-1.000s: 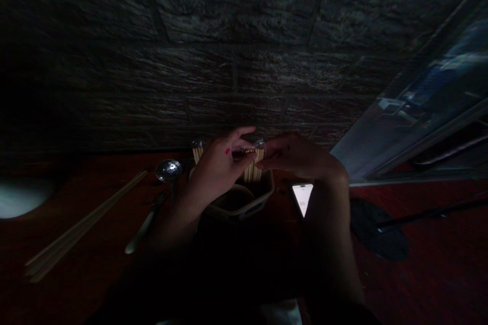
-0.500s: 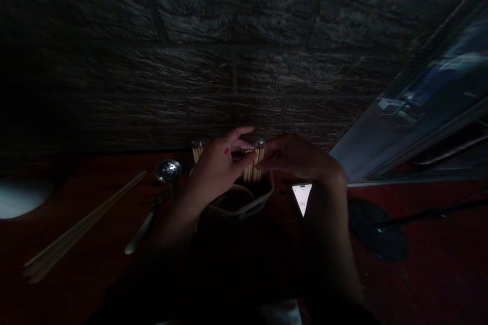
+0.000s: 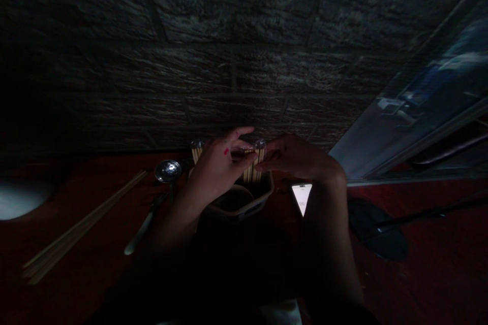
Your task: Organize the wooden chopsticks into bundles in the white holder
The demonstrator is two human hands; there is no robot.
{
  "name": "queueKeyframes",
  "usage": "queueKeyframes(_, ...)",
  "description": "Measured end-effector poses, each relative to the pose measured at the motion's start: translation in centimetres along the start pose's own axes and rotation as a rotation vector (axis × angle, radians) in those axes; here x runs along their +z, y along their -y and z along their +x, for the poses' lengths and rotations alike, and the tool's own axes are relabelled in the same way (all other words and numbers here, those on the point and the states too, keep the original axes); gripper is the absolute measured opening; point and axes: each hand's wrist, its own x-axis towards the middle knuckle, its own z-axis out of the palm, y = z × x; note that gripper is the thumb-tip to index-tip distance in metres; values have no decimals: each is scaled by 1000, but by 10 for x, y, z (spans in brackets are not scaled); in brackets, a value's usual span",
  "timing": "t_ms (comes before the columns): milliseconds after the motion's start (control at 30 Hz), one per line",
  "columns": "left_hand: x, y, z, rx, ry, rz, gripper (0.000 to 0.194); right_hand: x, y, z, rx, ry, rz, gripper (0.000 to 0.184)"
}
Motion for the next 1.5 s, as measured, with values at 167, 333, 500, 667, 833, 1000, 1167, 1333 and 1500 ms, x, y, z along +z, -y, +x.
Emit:
queueKeyframes(167,-1,0,0,-4,7,-2,49,-1,-1,-1,-1,18,31,13)
queueKeyframes(333,-1,-3,0,-17,16,0,50,-1,-3,-2,-27,65,157,15)
queueKeyframes(500,0,-2,0,-1,9,11,47,0,-4,-3,-40,66,203,13)
queueKeyframes(667,0,-1,-1,-4,4,15,46,0,-6,-2,-64,77,215,18)
queueKeyframes(833,-1,0,-1,3,23,2,47,2,-7,-1,-66,71,197,21)
queueKeyframes(1000,-1,0,-1,-3,29,4,47,2,-6,-1,-53,63,181,21)
queueKeyframes(1167,-6,-2,-3,-20,50,-1,51,1,-6,-2,-52,71,198,23)
queueKeyframes(1333,-12,-1,-5,-33,30,36,52,2,-6,-1,-68,57,264,24)
queueKeyframes(1500,-13,-2,-6,-59,29,23,50,3,-7,0,-88,31,335,24)
